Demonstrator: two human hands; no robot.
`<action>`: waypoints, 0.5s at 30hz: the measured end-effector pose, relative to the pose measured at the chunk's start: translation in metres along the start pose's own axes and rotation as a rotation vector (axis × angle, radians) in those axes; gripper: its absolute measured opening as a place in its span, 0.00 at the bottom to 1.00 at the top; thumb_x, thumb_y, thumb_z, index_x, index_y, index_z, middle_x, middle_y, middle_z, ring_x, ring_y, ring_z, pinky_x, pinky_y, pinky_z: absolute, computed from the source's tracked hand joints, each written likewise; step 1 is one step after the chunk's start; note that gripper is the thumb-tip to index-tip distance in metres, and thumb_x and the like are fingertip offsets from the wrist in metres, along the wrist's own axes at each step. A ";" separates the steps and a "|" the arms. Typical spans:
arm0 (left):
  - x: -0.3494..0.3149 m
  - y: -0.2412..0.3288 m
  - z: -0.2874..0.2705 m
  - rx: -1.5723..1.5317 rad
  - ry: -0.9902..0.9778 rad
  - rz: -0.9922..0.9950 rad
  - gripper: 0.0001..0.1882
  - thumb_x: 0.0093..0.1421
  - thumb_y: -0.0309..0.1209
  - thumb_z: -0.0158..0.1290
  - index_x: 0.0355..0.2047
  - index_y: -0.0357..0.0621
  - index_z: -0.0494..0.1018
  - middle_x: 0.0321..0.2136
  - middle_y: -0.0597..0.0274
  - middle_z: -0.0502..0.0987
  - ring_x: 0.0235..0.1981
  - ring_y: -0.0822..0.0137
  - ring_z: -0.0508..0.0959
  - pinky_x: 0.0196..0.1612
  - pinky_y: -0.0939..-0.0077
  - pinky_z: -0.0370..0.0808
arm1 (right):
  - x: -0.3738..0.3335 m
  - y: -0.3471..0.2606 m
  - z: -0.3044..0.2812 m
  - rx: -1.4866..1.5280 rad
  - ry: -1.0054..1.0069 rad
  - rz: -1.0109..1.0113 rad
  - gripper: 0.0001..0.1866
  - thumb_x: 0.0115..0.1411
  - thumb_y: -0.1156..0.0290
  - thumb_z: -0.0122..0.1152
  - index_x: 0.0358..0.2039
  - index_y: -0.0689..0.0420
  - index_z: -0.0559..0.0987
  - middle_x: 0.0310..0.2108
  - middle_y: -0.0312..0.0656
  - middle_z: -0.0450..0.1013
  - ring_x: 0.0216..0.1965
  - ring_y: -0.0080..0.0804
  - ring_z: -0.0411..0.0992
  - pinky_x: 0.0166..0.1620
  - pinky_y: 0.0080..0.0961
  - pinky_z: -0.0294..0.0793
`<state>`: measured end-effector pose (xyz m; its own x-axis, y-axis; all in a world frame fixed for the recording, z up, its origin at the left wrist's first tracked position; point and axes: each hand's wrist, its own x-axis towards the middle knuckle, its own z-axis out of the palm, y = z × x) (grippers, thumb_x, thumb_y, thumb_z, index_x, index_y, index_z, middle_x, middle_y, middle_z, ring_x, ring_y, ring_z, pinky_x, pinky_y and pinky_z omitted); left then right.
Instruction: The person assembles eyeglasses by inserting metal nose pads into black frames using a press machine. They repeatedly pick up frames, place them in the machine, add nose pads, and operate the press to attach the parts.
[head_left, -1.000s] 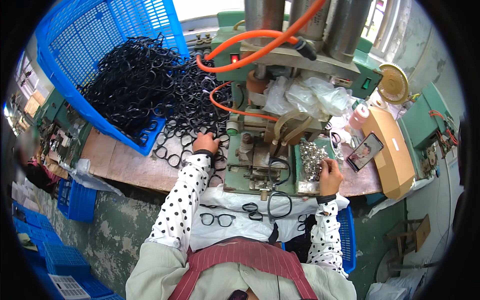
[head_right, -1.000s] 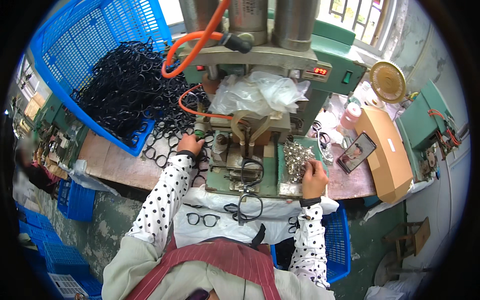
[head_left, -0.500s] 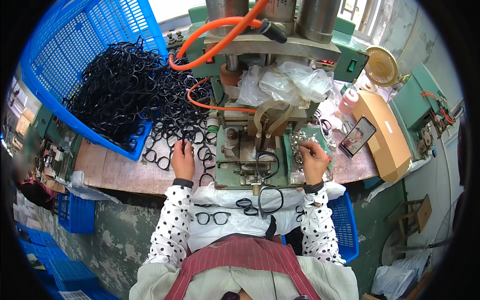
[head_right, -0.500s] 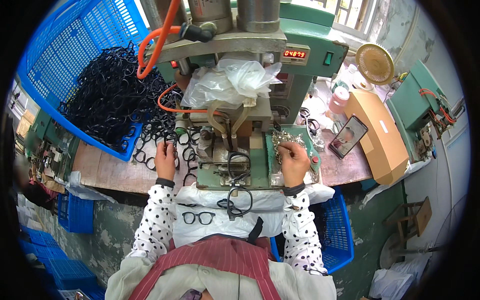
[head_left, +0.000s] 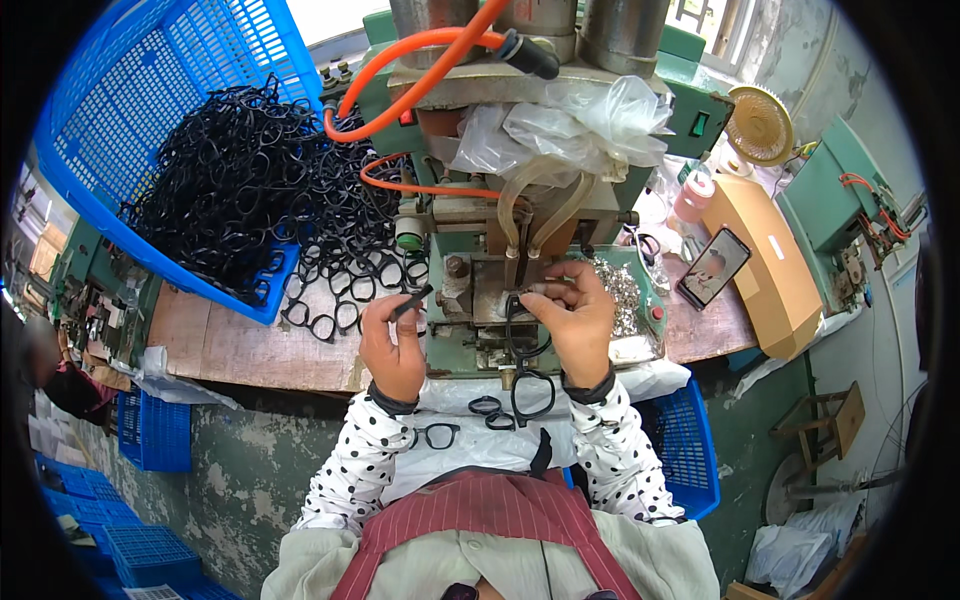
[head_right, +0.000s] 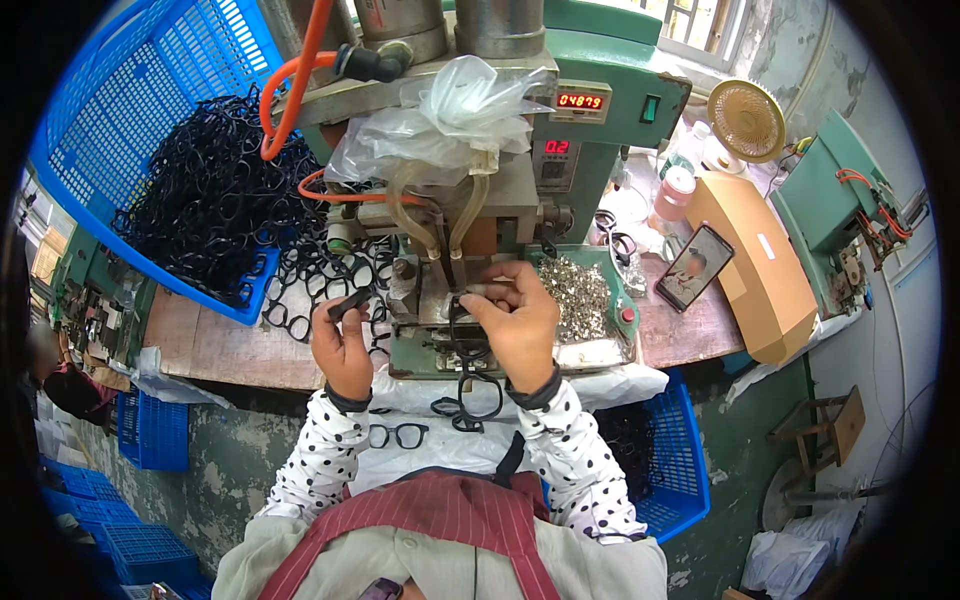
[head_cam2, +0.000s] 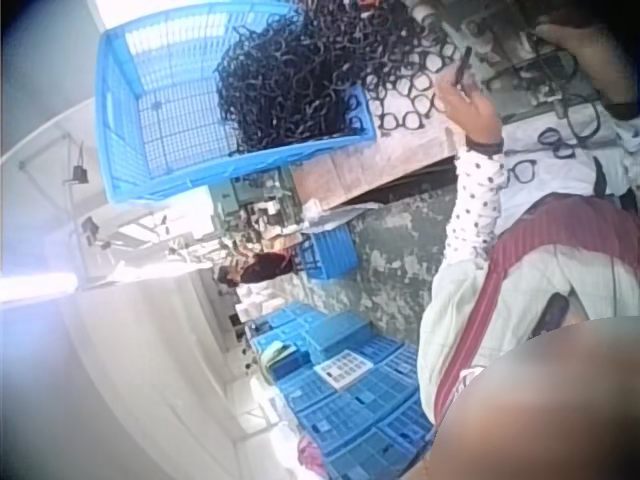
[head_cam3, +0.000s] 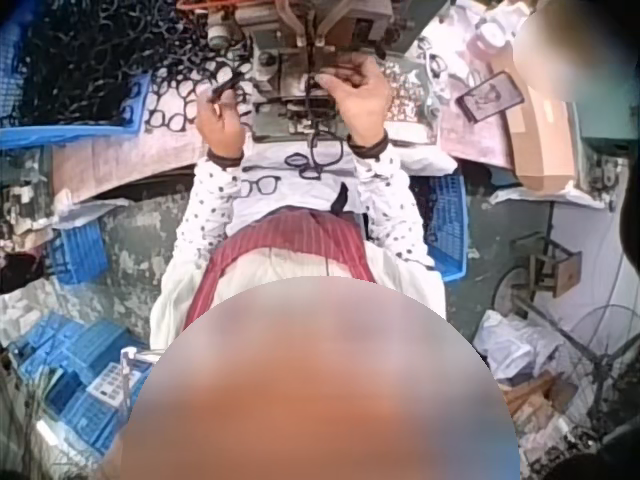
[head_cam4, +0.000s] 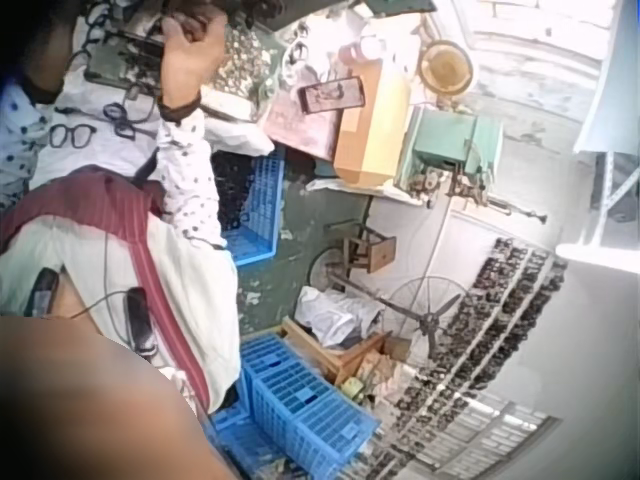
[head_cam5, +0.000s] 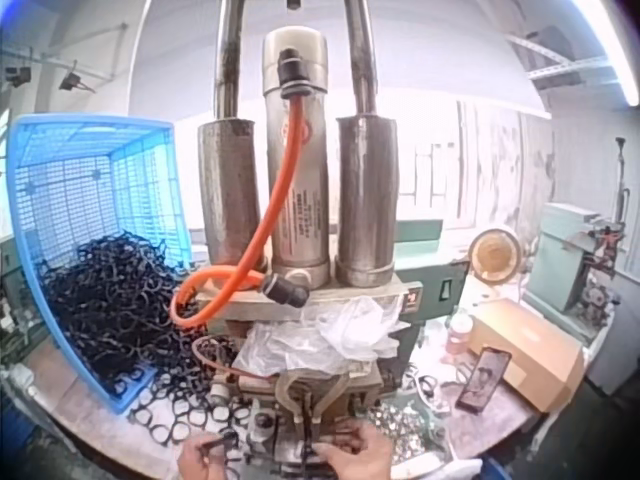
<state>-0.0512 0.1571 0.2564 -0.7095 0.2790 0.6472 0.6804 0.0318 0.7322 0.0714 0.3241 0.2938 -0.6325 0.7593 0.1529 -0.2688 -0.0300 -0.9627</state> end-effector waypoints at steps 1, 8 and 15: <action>-0.002 -0.001 0.001 -0.039 0.007 0.014 0.07 0.65 0.27 0.49 0.41 0.36 0.70 0.32 0.56 0.74 0.32 0.63 0.74 0.40 0.76 0.70 | 0.000 -0.002 0.006 0.001 0.008 -0.020 0.23 0.47 0.84 0.67 0.44 0.63 0.69 0.26 0.40 0.75 0.29 0.20 0.73 0.35 0.16 0.71; 0.036 0.039 0.006 -0.080 -0.021 0.362 0.10 0.64 0.23 0.47 0.44 0.35 0.71 0.34 0.53 0.74 0.35 0.61 0.74 0.41 0.74 0.70 | -0.004 0.005 0.021 -0.067 0.099 -0.086 0.23 0.49 0.84 0.64 0.45 0.65 0.67 0.29 0.46 0.76 0.30 0.21 0.73 0.36 0.17 0.72; 0.032 0.053 0.009 -0.012 -0.274 0.539 0.17 0.52 0.19 0.52 0.43 0.41 0.74 0.40 0.55 0.77 0.38 0.53 0.76 0.48 0.58 0.72 | -0.004 0.012 0.021 -0.038 0.131 -0.143 0.24 0.50 0.84 0.63 0.47 0.66 0.66 0.31 0.47 0.77 0.33 0.25 0.75 0.37 0.19 0.74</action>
<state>-0.0363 0.1760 0.3143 -0.1912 0.4899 0.8505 0.9275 -0.1935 0.3199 0.0560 0.3070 0.2859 -0.4891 0.8324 0.2608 -0.3198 0.1071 -0.9414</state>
